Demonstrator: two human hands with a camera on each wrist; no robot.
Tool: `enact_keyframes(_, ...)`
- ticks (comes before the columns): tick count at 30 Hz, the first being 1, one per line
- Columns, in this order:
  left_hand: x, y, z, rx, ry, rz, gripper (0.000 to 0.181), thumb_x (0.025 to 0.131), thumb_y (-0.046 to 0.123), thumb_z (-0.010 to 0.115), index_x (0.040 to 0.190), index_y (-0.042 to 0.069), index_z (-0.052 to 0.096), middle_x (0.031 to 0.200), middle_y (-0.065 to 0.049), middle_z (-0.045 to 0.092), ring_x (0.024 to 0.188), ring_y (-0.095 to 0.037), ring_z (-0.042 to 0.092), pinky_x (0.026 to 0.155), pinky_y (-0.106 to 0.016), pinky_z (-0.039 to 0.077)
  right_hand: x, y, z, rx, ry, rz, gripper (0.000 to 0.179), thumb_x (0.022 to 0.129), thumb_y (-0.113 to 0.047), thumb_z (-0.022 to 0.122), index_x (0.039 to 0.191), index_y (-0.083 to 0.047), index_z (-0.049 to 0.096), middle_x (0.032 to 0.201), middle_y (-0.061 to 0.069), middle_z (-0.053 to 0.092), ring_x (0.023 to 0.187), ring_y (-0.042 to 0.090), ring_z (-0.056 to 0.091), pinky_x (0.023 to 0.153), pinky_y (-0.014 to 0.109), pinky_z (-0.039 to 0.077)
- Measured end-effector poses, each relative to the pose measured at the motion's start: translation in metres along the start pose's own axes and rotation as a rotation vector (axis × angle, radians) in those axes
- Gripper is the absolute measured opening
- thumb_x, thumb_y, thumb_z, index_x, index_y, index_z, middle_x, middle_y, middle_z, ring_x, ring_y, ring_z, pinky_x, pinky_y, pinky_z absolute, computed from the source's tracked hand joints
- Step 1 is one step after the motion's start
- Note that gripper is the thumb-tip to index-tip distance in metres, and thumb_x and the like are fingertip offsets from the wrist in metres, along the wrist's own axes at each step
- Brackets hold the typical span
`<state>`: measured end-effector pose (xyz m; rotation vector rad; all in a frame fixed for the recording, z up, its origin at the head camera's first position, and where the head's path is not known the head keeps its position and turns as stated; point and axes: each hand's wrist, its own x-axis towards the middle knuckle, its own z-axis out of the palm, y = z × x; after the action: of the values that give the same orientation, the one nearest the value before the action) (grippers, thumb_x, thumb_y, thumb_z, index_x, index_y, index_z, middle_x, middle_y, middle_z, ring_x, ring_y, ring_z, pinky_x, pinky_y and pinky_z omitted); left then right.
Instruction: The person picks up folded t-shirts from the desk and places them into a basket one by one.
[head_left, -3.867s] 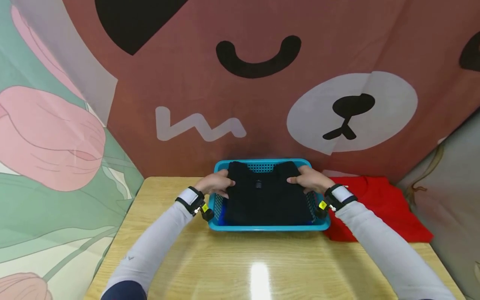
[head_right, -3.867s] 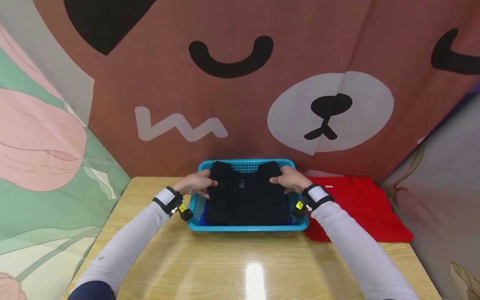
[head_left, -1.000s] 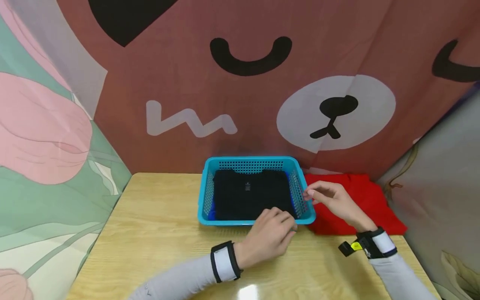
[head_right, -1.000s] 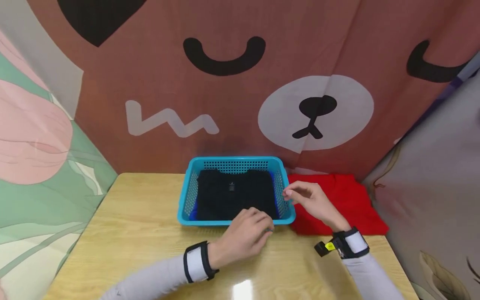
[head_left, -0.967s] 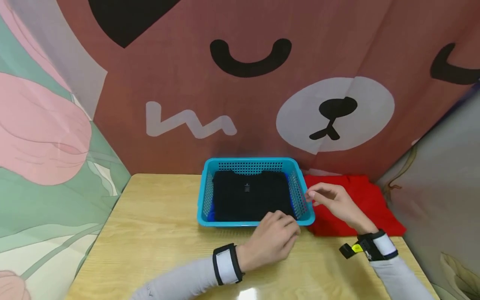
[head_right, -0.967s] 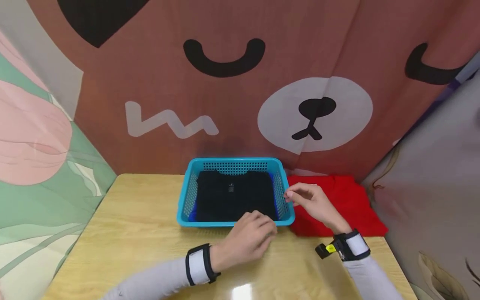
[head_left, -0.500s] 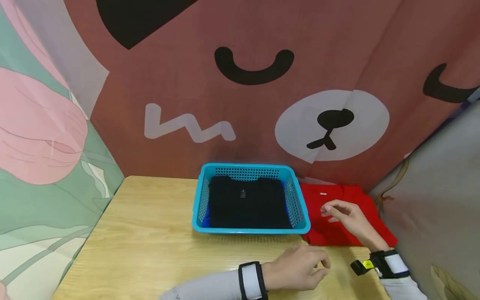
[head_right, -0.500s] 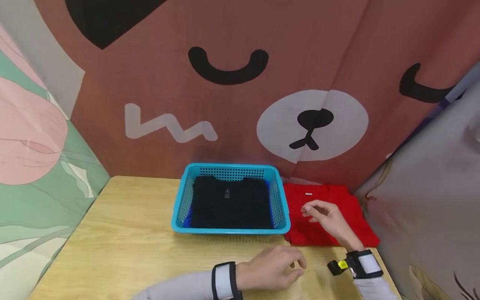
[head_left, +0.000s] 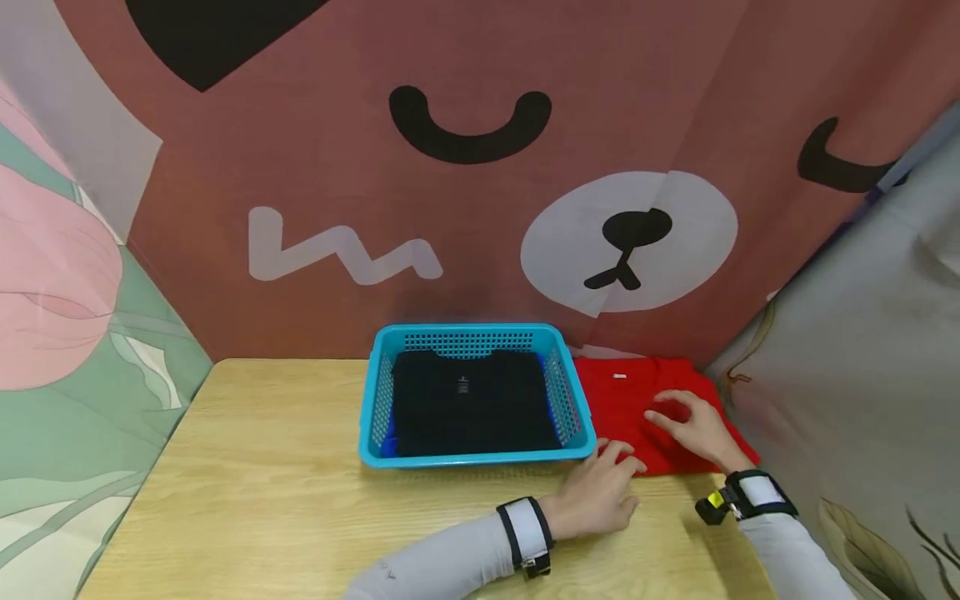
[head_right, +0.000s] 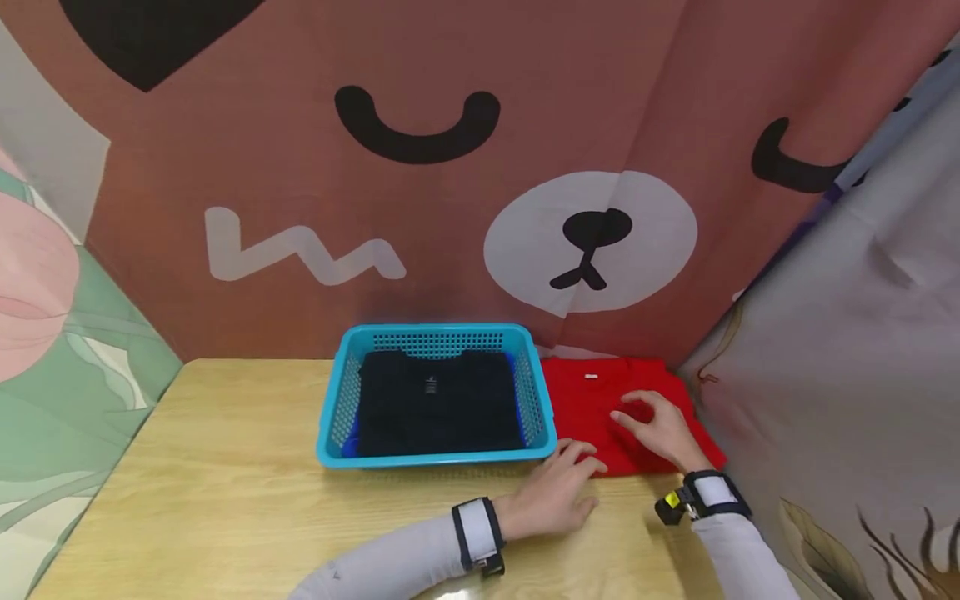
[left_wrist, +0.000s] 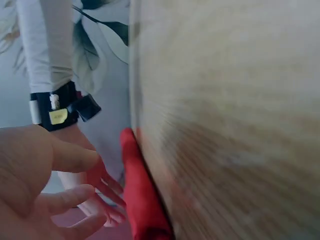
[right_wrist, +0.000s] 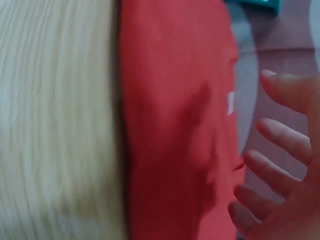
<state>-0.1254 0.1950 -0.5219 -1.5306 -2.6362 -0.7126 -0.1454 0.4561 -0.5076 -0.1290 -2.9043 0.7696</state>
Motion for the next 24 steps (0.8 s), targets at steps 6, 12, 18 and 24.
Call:
enact_keyframes(6, 0.011, -0.008, 0.020, 0.048, -0.056, -0.105, 0.056, 0.088, 0.029, 0.073, 0.138, 0.022, 0.050, 0.147, -0.003, 0.044, 0.113, -0.012, 0.062, 0.082, -0.018, 0.054, 0.002, 0.014, 0.010, -0.125, -0.094, 0.069, 0.084, 0.083, -0.054, 0.073, 0.144, -0.003, 0.044, 0.154, 0.033, 0.027, 0.137, 0.055, 0.026, 0.101, 0.077, 0.030)
enact_keyframes(12, 0.012, -0.015, 0.030, 0.151, -0.204, -0.171, 0.069, 0.086, 0.024, 0.077, 0.146, 0.029, 0.042, 0.150, 0.000, 0.043, 0.116, -0.013, 0.063, 0.064, -0.016, 0.056, 0.001, 0.023, 0.018, -0.147, -0.215, 0.128, 0.104, 0.077, -0.060, 0.074, 0.152, -0.003, 0.030, 0.157, 0.036, 0.013, 0.139, 0.065, 0.011, 0.099, 0.084, 0.020)
enact_keyframes(18, 0.017, -0.005, 0.023, 0.465, -0.198, -0.075, 0.065, 0.086, 0.032, 0.077, 0.142, 0.032, 0.046, 0.143, 0.004, 0.052, 0.114, -0.010, 0.062, 0.069, -0.021, 0.059, 0.000, 0.021, 0.008, -0.158, -0.260, 0.147, 0.106, 0.074, -0.059, 0.077, 0.151, -0.002, 0.033, 0.157, 0.036, 0.012, 0.137, 0.064, 0.012, 0.097, 0.084, 0.024)
enact_keyframes(24, 0.017, 0.004, 0.022, 0.568, -0.204, -0.061, 0.071, 0.078, 0.037, 0.083, 0.141, 0.037, 0.049, 0.140, 0.006, 0.053, 0.124, -0.011, 0.054, 0.077, -0.022, 0.059, -0.005, 0.014, 0.000, -0.177, -0.312, 0.225, 0.112, 0.071, -0.063, 0.077, 0.153, -0.004, 0.030, 0.156, 0.036, 0.012, 0.135, 0.062, 0.015, 0.096, 0.080, 0.032)
